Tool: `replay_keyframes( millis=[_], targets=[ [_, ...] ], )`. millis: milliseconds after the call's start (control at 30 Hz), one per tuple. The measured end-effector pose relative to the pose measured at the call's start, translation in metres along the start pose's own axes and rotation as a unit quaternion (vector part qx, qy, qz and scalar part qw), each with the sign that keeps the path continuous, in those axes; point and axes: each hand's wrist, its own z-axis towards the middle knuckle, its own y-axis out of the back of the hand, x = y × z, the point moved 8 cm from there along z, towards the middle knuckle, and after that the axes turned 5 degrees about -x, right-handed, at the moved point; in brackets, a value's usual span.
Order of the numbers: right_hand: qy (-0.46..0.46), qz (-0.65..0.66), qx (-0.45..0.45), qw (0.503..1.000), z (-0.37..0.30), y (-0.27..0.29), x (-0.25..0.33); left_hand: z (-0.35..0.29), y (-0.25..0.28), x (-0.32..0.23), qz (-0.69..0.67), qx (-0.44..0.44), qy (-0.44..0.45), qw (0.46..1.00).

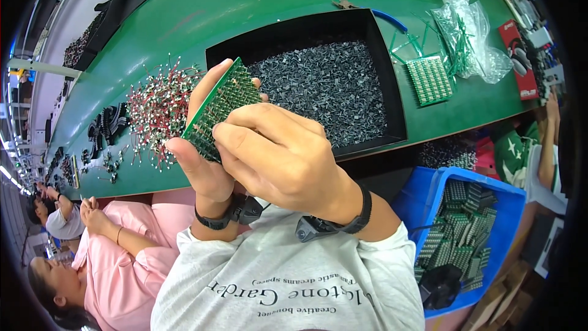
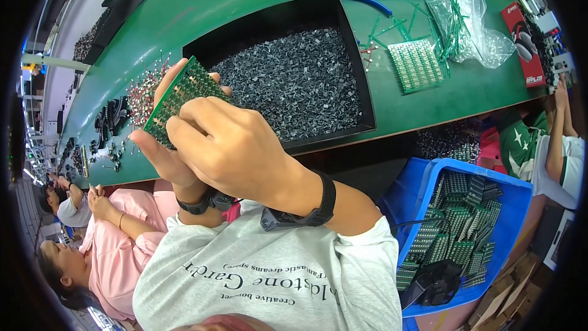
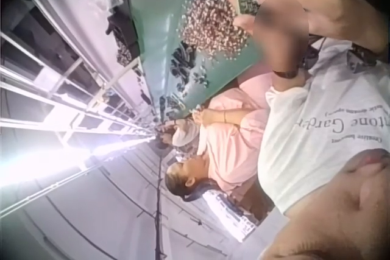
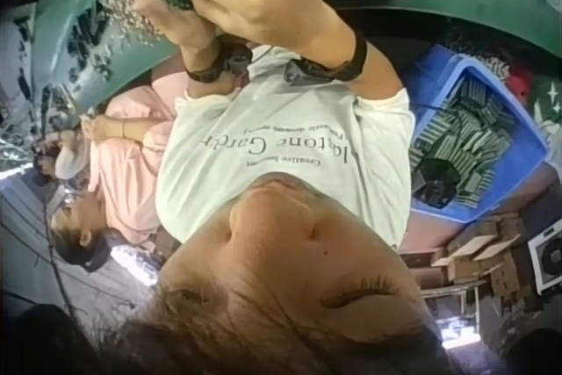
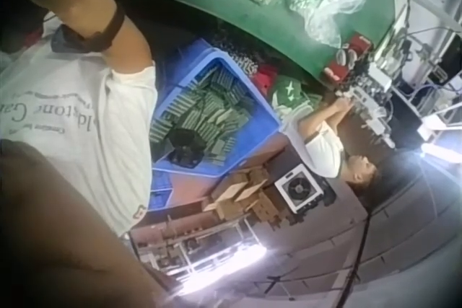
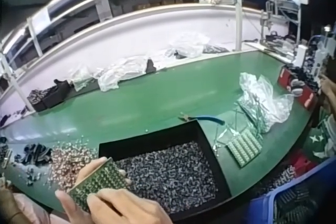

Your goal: Inserting small electronic components into a printed circuit board manually on a factory assembly line.

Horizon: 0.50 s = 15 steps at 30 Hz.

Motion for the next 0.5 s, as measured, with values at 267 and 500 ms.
replay_keyframes(
  millis=[267,500],
  targets=[
    [-0.001,0.037,-0.005,0.999,0.006,0.003,-0.001,0.000,0.003,-0.003,0.045,-0.029,-0.055,0.997],
    [-0.045,-0.062,0.019,0.997,0.004,0.021,-0.021,0.001,0.002,-0.008,0.054,-0.026,-0.022,0.998]
  ],
)
